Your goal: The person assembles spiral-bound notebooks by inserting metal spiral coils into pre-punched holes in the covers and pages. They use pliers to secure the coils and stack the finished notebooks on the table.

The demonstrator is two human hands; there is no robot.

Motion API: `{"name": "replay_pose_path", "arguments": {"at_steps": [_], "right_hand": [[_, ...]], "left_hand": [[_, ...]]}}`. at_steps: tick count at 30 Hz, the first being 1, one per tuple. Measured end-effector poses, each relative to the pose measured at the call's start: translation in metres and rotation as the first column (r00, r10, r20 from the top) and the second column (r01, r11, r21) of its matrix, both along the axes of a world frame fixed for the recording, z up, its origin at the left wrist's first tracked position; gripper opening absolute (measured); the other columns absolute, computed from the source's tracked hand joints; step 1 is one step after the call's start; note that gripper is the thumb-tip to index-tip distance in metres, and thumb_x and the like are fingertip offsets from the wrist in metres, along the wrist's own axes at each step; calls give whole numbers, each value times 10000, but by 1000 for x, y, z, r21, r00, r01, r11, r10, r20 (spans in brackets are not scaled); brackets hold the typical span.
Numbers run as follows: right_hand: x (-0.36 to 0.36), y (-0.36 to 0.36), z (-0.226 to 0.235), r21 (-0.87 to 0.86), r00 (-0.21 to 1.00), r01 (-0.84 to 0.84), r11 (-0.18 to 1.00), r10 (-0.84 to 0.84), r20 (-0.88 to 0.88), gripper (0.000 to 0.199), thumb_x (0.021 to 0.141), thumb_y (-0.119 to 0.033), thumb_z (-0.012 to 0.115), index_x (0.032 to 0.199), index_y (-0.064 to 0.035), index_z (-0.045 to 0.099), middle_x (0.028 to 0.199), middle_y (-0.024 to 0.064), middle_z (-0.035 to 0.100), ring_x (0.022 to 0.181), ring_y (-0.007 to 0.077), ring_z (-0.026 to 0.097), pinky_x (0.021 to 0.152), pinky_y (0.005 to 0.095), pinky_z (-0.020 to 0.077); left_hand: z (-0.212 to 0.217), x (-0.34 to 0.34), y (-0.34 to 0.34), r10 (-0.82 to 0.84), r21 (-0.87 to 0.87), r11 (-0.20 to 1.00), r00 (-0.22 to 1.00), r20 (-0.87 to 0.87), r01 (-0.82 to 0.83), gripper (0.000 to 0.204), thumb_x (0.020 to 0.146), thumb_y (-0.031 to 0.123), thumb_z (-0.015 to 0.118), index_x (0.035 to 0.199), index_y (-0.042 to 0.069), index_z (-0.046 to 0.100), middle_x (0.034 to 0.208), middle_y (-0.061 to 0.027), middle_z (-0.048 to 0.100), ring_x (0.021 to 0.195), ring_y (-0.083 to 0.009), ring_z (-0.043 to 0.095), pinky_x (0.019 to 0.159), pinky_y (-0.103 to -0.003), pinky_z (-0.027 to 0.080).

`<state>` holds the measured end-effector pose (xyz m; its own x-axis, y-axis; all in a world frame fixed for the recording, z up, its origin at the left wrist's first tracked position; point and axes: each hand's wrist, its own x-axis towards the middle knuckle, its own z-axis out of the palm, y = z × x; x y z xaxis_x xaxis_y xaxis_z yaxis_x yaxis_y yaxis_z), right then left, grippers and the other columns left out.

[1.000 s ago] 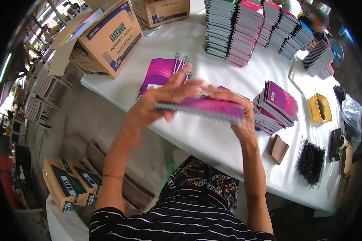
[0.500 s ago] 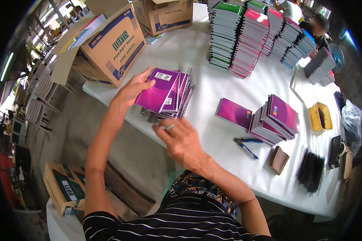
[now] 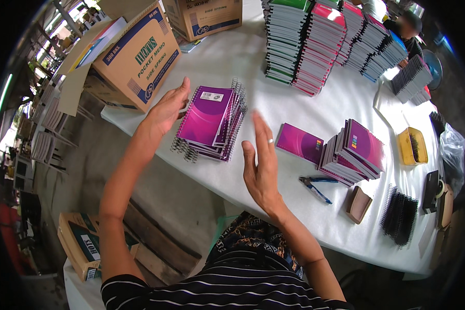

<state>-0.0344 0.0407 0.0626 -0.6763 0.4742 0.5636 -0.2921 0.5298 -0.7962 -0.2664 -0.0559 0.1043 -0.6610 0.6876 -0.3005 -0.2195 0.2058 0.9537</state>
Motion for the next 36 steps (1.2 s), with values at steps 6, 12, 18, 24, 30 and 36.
{"name": "replay_pose_path", "arguments": {"at_steps": [6, 12, 18, 24, 30, 36], "right_hand": [[-32, -54, -31, -111, 996, -29, 993, 38, 79, 918, 897, -76, 614, 1500, 38, -68, 1569, 290, -22, 1470, 401, -18, 1167, 531, 18], [13, -40, -11, 310, 987, 156, 938, -158, -20, 709, 879, -225, 648, 1439, 42, 305, 1461, 287, 343, 1343, 390, 381, 1080, 513, 301], [-22, -84, -12, 586, 935, -287, 758, 89, 343, 178, 827, -98, 593, 978, -5, 578, 996, 146, 618, 902, 234, 639, 731, 375, 485], [-62, -51, -15, 609, 932, -202, 767, -39, 359, 118, 730, 18, 596, 846, 3, 584, 773, 137, 629, 718, 270, 663, 564, 379, 507], [-29, -29, 6, 419, 922, -358, 835, 244, 300, 164, 794, -24, 604, 954, -7, 636, 764, 133, 666, 687, 260, 670, 560, 396, 514], [-19, 27, -11, -304, 973, 230, 925, -215, 83, 388, 1020, -262, 477, 1252, 36, 567, 1177, 249, 631, 1063, 300, 638, 888, 351, 494]], "left_hand": [[-25, 4, 13, -198, 178, 974, 908, 369, 140, 515, 988, 421, 512, 1299, 11, 484, 1206, -129, 615, 1038, -209, 636, 909, -364, 529], [-20, -13, 21, -76, -141, 990, 938, -339, 29, 755, 956, 618, 397, 1376, -8, 444, 1309, -160, 569, 1218, -259, 538, 1045, -410, 409], [10, -37, 96, -734, -737, 629, 499, -460, 246, 917, 836, 836, 278, 1232, 72, 594, 1092, -159, 636, 1029, -274, 576, 963, -383, 421], [21, -37, 103, -865, -809, 491, 292, -408, 324, 897, 833, 846, 237, 574, 27, 494, 595, -58, 481, 615, -203, 460, 656, -422, 426], [8, -45, 86, -627, -613, 751, 556, -546, 245, 880, 838, 834, 274, 1127, 89, 643, 1182, -201, 582, 1176, -296, 514, 1007, -412, 377], [-5, -55, 7, -9, -169, 985, 997, 80, 23, 925, 889, 755, 332, 1521, 86, 240, 1506, -213, 337, 1423, -298, 273, 1157, -430, 218]]}}
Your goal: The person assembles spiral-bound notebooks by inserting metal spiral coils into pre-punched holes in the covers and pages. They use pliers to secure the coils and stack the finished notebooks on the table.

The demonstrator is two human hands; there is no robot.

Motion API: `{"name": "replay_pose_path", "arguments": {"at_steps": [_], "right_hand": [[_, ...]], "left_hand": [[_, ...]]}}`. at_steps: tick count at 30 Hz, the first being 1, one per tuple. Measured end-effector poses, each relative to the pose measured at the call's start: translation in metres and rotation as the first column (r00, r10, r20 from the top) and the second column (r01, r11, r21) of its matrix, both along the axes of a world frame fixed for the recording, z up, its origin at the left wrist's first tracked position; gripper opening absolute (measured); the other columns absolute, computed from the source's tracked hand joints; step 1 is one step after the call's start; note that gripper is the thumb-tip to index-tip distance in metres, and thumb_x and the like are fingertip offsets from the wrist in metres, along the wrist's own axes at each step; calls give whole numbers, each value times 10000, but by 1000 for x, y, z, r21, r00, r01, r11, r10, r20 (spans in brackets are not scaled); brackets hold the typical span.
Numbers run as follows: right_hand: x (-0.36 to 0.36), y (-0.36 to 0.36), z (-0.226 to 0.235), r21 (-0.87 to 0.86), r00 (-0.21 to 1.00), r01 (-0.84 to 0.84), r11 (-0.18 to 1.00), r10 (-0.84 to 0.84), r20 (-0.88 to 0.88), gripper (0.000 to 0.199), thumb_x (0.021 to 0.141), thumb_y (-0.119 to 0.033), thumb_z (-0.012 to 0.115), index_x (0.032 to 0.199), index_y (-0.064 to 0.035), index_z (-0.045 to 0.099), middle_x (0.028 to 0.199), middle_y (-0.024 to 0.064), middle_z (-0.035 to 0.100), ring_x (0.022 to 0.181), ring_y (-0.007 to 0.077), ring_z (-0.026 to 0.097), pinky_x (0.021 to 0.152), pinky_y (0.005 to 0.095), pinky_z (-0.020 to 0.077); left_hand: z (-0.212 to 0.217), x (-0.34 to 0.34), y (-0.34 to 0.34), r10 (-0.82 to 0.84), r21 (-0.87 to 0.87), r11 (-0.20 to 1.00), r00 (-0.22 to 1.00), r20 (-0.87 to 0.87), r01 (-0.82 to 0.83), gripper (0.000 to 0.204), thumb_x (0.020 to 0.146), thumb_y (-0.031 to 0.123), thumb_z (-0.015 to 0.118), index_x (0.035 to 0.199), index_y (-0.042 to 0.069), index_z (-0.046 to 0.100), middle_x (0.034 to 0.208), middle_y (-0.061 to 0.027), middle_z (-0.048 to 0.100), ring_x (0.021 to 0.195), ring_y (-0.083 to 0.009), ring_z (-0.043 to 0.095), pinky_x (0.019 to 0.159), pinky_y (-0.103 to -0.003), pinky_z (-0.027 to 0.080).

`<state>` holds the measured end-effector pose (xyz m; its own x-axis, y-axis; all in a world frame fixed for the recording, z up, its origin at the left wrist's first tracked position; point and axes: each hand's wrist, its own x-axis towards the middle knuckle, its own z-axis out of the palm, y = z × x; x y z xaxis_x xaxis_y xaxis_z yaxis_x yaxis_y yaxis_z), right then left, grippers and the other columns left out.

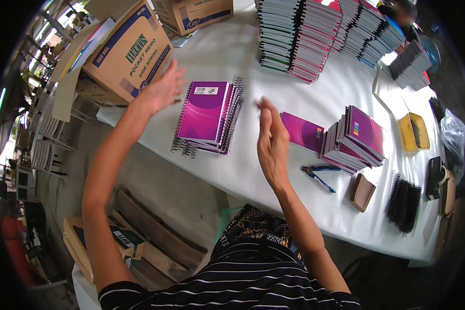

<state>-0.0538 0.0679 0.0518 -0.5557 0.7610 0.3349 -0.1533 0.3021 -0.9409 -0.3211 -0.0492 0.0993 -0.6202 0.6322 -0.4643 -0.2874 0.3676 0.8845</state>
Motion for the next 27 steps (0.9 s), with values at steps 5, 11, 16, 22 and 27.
{"name": "replay_pose_path", "arguments": {"at_steps": [5, 11, 16, 22, 27], "right_hand": [[-86, -15, -50, -216, 974, -204, 955, 219, 48, 800, 1025, -503, 290, 1461, 136, 85, 1505, 322, 139, 1430, 370, 135, 1160, 377, 119], [-1, 86, -40, 199, 859, -258, 945, 130, 495, 617, 955, -276, 545, 1426, 50, 314, 1129, 364, 583, 1122, 460, 566, 940, 515, 434], [51, 129, -63, 498, 502, -441, 747, -256, 827, 626, 753, -76, 716, 1332, -8, 486, 1245, 162, 539, 1196, 343, 491, 948, 554, 415], [29, 148, -31, 138, 218, -534, 834, -22, 976, 685, 536, -144, 896, 1134, -3, 593, 1174, 146, 536, 1182, 320, 462, 917, 524, 430], [55, 126, 4, 24, 767, -335, 942, 258, 588, 407, 632, -121, 862, 952, -2, 640, 806, 72, 651, 775, 210, 609, 736, 323, 486]], "left_hand": [[-12, 39, 21, -311, 174, 941, 945, 103, 291, 959, 901, 696, 418, 1516, 7, 161, 1479, -187, 387, 1343, -241, 404, 1084, -354, 358], [-3, 50, 8, 91, 254, 967, 954, -284, -16, 779, 958, 489, 530, 1520, 53, 211, 1527, -166, 317, 1418, -241, 293, 1141, -377, 242], [55, 83, -9, 340, 529, 849, 769, -541, -3, 715, 959, 297, 579, 1527, 63, 212, 1574, -179, 214, 1458, -267, 206, 1162, -413, 165], [73, 180, -2, 368, 562, 788, 540, -757, 250, 774, 900, 95, 614, 1528, 30, 166, 1578, -194, 188, 1468, -280, 167, 1176, -424, 147], [14, 233, -7, 253, 535, 733, 561, -788, 420, 1020, 825, 129, 731, 1533, 30, 3, 1587, -237, 72, 1469, -326, 127, 1184, -444, 82]]}}
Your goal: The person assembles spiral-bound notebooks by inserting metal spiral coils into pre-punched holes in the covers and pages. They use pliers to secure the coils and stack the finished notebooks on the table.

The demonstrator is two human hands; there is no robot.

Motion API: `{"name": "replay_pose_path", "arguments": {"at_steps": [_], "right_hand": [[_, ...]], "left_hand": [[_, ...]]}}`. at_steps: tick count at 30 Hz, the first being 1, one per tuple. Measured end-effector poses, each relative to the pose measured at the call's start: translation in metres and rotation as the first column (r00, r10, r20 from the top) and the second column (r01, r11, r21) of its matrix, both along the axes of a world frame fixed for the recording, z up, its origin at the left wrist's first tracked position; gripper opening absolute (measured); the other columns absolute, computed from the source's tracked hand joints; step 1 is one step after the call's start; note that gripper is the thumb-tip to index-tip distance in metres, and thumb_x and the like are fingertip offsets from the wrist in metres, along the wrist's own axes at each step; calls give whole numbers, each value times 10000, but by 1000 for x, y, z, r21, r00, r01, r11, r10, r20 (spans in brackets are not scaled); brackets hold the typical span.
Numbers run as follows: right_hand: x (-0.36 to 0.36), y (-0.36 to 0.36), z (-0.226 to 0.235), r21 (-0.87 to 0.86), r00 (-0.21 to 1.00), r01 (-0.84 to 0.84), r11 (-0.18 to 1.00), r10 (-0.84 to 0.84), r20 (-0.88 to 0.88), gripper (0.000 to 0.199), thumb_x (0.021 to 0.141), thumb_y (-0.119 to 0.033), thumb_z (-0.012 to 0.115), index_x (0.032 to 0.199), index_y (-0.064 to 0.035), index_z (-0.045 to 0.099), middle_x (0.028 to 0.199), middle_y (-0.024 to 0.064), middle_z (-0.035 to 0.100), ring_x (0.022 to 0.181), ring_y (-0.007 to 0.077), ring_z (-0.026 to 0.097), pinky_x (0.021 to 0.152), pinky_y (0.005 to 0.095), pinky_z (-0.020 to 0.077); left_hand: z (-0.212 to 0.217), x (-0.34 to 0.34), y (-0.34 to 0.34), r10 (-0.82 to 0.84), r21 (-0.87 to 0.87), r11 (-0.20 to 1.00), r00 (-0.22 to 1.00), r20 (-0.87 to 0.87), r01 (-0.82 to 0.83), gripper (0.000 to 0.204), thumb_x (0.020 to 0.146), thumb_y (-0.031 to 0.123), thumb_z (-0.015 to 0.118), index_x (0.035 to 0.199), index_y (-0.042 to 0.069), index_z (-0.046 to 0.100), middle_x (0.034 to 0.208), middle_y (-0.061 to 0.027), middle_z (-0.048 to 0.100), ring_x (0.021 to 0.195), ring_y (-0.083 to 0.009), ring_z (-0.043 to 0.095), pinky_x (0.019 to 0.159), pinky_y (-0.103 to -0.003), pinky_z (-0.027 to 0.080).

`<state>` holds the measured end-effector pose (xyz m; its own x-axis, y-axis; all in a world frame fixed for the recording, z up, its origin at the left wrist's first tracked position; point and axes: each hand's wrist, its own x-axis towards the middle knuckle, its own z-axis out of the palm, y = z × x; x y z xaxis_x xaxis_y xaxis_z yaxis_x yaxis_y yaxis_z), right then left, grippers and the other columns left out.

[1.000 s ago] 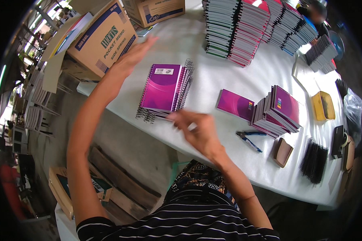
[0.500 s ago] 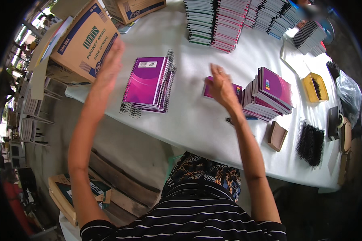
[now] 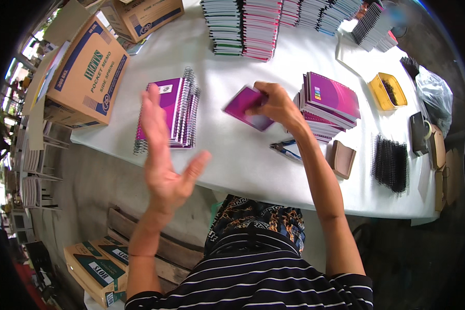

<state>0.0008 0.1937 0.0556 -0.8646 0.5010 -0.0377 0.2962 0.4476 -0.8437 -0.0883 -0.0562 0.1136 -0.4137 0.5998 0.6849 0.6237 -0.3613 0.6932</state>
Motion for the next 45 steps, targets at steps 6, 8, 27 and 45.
{"name": "replay_pose_path", "arguments": {"at_steps": [6, 8, 27, 45], "right_hand": [[68, -94, -3, -837, 654, -237, 493, -556, -513, 319, 755, -3, 788, 1019, -43, 613, 909, 19, 650, 839, 129, 604, 806, 278, 475], [85, -107, -22, -885, 609, -255, 388, -647, -459, 317, 733, 26, 795, 973, -63, 608, 939, 18, 637, 847, 117, 593, 824, 271, 475], [136, -96, -72, -248, 840, 103, 963, -218, -497, 293, 761, -31, 757, 952, -14, 536, 922, 89, 620, 864, 220, 606, 786, 343, 470], [294, 128, -55, 612, 617, 609, 504, -786, 34, 196, 946, -130, 490, 982, 32, 595, 906, 250, 667, 866, 415, 663, 765, 471, 505]], "left_hand": [[-77, 47, 41, -271, -3, 932, 700, 660, 364, 1156, 733, 356, 829, 1529, 30, 57, 1570, -175, 207, 1428, -251, 260, 1156, -399, 204], [-84, 52, 50, -324, 38, 889, 568, 756, 457, 766, 826, 248, 751, 1455, 27, 374, 1420, -131, 497, 1294, -216, 487, 1075, -339, 382], [-55, 89, 66, -162, -403, 902, 744, -648, -155, 760, 846, 409, 645, 1457, 52, 370, 1418, -159, 486, 1317, -392, 432, 1079, -570, 310], [-80, 87, 83, -363, -660, 747, 782, -506, -81, 662, 856, 256, 674, 1441, 108, 403, 1146, -194, 648, 998, -324, 658, 761, -421, 547]]}}
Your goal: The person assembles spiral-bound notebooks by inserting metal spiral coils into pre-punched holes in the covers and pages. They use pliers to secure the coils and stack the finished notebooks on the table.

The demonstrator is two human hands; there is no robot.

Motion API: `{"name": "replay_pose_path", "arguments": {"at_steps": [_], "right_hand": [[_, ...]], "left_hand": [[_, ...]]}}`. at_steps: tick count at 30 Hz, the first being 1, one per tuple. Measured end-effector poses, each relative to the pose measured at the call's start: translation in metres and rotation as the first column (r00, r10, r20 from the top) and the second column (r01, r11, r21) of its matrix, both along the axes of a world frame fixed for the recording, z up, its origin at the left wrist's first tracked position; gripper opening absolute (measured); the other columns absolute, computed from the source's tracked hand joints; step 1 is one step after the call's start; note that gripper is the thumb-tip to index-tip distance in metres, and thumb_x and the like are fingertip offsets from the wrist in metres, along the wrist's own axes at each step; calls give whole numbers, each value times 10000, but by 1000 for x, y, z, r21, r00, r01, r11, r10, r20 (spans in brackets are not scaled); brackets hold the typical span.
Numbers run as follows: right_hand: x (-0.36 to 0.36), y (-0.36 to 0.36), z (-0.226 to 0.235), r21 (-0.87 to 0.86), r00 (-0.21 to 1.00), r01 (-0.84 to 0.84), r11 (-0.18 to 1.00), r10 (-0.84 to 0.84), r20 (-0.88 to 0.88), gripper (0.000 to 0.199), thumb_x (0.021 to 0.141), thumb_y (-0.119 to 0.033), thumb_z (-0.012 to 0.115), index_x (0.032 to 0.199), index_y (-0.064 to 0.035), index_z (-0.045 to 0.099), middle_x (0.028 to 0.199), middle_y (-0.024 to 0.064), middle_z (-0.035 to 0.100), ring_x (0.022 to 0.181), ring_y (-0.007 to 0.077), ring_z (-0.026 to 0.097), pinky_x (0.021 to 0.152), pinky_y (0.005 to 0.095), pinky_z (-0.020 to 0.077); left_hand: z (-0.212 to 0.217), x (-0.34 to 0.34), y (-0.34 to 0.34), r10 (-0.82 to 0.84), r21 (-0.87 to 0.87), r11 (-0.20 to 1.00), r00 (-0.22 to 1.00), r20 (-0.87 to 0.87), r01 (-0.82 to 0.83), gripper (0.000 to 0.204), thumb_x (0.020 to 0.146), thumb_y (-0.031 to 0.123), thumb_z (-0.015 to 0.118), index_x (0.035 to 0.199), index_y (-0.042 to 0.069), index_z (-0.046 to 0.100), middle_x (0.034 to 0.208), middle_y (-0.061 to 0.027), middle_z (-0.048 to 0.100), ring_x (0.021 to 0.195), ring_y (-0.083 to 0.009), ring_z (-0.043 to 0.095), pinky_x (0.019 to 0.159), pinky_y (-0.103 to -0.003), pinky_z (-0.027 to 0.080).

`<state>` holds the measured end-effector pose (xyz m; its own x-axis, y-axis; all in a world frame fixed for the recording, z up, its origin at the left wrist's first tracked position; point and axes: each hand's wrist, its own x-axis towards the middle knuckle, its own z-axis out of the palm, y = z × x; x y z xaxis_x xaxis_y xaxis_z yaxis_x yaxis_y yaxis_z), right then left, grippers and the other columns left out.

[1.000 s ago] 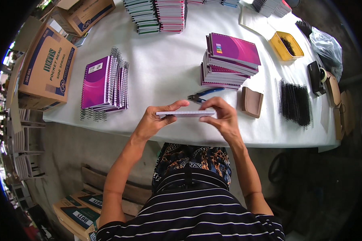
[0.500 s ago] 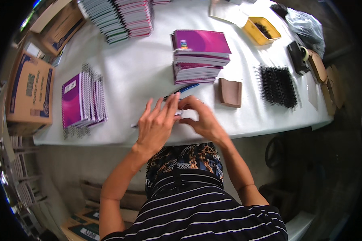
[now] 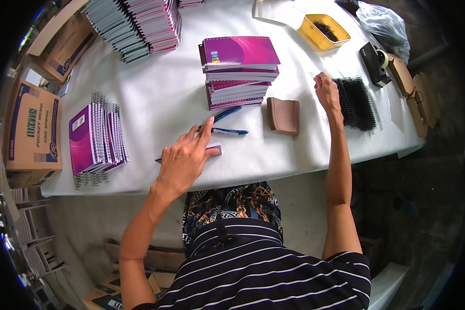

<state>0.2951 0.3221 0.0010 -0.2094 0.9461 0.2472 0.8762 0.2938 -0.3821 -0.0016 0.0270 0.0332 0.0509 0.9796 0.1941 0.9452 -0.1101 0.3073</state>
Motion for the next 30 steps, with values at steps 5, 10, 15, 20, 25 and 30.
{"name": "replay_pose_path", "arguments": {"at_steps": [5, 10, 15, 20, 25, 30], "right_hand": [[-61, -105, 58, -23, 767, -566, 824, 517, -380, 150, 860, 14, 616, 998, -7, 668, 878, 121, 671, 778, 226, 654, 722, 369, 521], [-66, -115, 23, 13, 825, -499, 867, 479, -298, 207, 798, 44, 672, 998, -10, 660, 973, 111, 644, 836, 230, 653, 753, 369, 523], [-16, -70, -11, 232, 849, -363, 902, 423, -318, 196, 847, 7, 645, 1042, -10, 640, 934, 120, 653, 842, 240, 657, 757, 338, 519], [29, -4, -19, 62, 887, -154, 986, 166, -431, 197, 972, -142, 541, 1008, 28, 634, 752, 93, 618, 642, 130, 580, 598, 267, 468], [90, 71, 25, -241, -171, -469, 849, -356, -919, 272, 1027, -76, 349, 1098, 128, 513, 769, 61, 479, 535, 101, 305, 454, 220, 302], [-7, -16, 77, -12, 198, -406, 914, 75, -977, 290, 983, -150, 555, 1140, 86, 615, 860, 59, 587, 651, 75, 463, 517, 183, 349]], "left_hand": [[-2, -5, 4, -65, 129, 989, 994, -90, 77, 649, 857, 267, 668, 1434, 108, 415, 1210, -127, 638, 1110, -326, 612, 931, -489, 482], [-2, -4, 7, -57, 139, 987, 984, -171, 81, 644, 861, 287, 660, 1434, 116, 420, 1248, -74, 634, 1134, -312, 606, 979, -496, 460], [-5, -3, 5, -51, 128, 989, 991, -127, 68, 644, 860, 294, 661, 1431, 114, 424, 1243, -73, 637, 1137, -312, 608, 980, -498, 463], [-5, -2, 5, -59, 119, 990, 994, -96, 70, 652, 856, 301, 663, 1431, 112, 422, 1235, -92, 637, 1132, -320, 612, 979, -501, 467], [-3, 2, 9, -41, 70, 997, 999, -27, 43, 667, 858, 302, 659, 1437, 91, 404, 1240, -116, 631, 1140, -324, 605, 980, -487, 473], [-5, -5, 0, -19, 122, 992, 999, -46, 25, 657, 861, 308, 649, 1438, 105, 409, 1240, -100, 634, 1152, -321, 594, 973, -482, 476]]}}
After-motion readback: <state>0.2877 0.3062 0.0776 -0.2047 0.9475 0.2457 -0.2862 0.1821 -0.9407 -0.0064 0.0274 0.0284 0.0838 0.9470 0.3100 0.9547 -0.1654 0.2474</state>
